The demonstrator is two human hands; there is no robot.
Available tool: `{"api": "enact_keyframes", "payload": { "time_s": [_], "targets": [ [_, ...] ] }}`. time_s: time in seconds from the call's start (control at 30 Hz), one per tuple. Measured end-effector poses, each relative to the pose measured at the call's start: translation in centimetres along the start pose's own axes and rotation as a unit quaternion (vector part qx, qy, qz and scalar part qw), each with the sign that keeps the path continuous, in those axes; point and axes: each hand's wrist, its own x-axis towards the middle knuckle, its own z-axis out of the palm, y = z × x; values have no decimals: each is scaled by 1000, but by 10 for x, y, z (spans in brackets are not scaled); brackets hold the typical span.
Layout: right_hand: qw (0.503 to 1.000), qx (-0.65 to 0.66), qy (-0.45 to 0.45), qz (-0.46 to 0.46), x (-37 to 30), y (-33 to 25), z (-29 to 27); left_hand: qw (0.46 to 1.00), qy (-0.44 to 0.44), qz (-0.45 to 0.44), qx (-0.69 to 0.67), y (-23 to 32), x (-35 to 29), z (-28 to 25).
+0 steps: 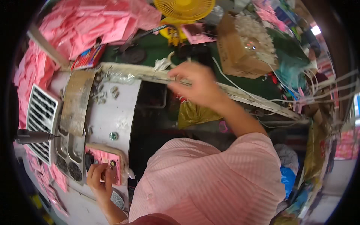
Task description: Assembling internal components and soldering wires for a pink plastic electronic toy.
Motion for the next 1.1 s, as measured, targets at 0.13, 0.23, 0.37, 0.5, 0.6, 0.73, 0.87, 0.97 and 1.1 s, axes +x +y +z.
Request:
{"api": "enact_keyframes", "payload": {
  "time_s": [0.13, 0.23, 0.37, 0.5, 0.6, 0.73, 0.87, 0.97, 1.1],
  "targets": [
    [956, -123, 233, 127, -29, 78, -155, 992, -52, 116, -11, 22, 33, 15],
    [883, -289, 285, 237, -51, 202, -283, 979, -104, 172, -16, 57, 65, 29],
    [821, -335, 189, 421, -16, 278, -327, 967, -103, 230, 26, 88, 82, 49],
    [874, -214, 44, 434, 12, 315, -317, 974, -106, 195, 45, 90, 67, 54],
    [876, -271, -20, 399, 28, 309, -299, 987, -81, 130, 39, 70, 45, 52],
    [878, -269, -89, 385, 25, 308, -312, 992, -72, 96, 31, 66, 36, 60],
    [869, -300, -76, 387, 18, 316, -307, 993, -67, 92, 28, 67, 32, 62],
    [874, -272, -79, 394, 15, 303, -307, 993, -68, 86, 34, 66, 31, 66],
    [872, -342, -68, 344, 3, 300, -305, 994, -62, 82, 27, 62, 28, 67]
  ]
}}
